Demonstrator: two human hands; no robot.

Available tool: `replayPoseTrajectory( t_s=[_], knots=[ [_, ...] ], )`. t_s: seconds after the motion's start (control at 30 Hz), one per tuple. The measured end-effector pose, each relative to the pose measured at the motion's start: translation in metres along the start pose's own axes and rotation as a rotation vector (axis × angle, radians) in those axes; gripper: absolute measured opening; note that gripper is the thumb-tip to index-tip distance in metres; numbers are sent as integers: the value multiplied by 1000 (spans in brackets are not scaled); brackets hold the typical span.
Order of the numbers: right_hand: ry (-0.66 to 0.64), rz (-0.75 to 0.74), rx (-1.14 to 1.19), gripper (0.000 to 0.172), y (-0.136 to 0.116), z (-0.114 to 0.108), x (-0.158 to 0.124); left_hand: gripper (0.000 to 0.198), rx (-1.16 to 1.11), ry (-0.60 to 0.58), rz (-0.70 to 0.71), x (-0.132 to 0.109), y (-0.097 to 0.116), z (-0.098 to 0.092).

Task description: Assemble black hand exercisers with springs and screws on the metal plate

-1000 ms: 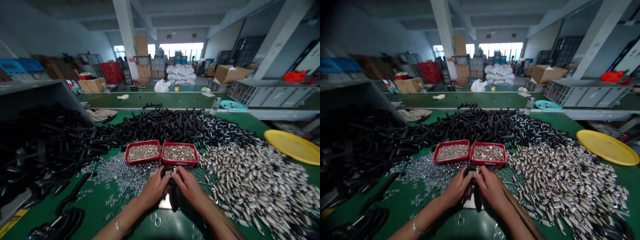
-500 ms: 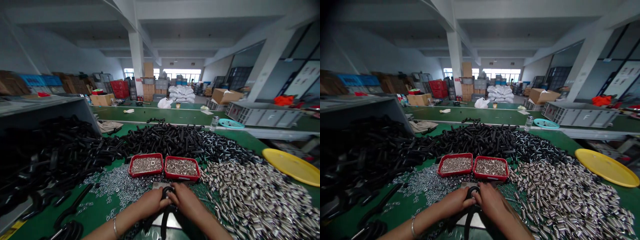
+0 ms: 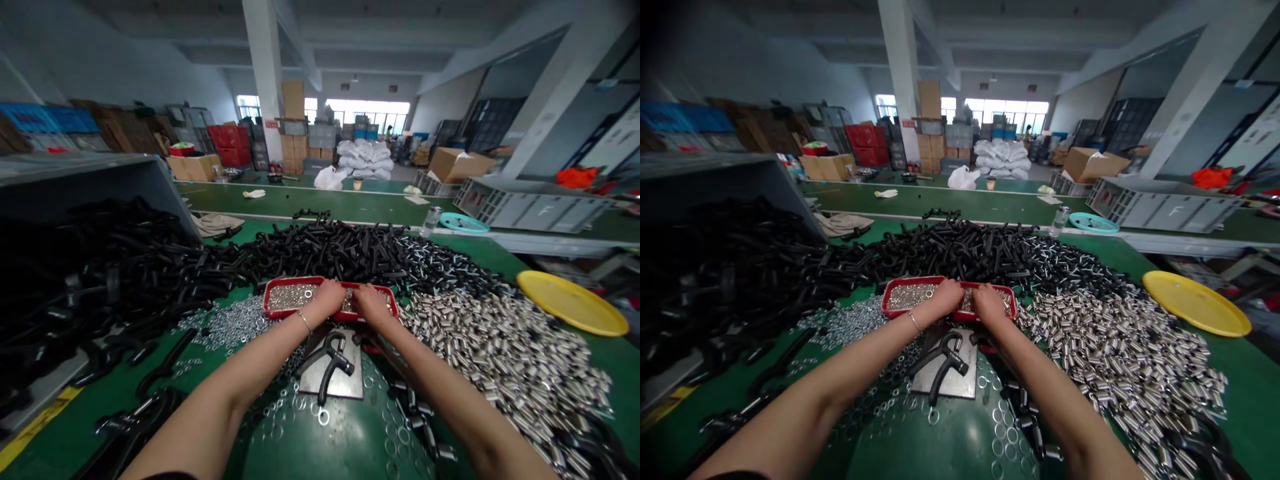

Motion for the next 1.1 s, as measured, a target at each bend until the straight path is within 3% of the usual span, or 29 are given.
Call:
replayPoseTrajectory(
  t_s=[0.13, 0.43, 0.57, 0.7, 0.83, 0.93, 1.03, 1.1],
  knots=[
    [-1, -28, 1, 26, 0, 8, 1, 24, 7, 12, 15, 0, -1, 10],
    [79, -35, 86, 27, -3, 4, -2, 21, 4, 66, 48, 2, 14, 5],
    [130, -13, 168, 24, 8, -4, -15, 20, -26, 134, 22, -3, 9, -1],
    [173, -11, 280, 25, 35, -15, -51, 23, -76, 252, -61, -29, -12, -14],
    [225, 80, 568, 22, 74, -22, -100, 14, -377, 378, -149, -85, -37, -17],
    [35, 224, 967, 15, 74, 4, -126, 5, -626, 282, -83, -119, -27, 4],
    [-194, 286, 1370, 22, 33, 30, -133, 6, -692, 217, -62, -136, -12, 24],
    [-209, 274, 1417, 26, 9, 34, -124, 6, -697, 211, -87, -137, -8, 32]
  ],
)
Point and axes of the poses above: each hand's wrist, its own x-axis towards the middle knuckle, its own z-axis out of the palm, y = z × x, the point moved 10 cm from there along x, towards the middle knuckle, and after that the axes turned 12 degrees about -x, right-handed, at the moved point
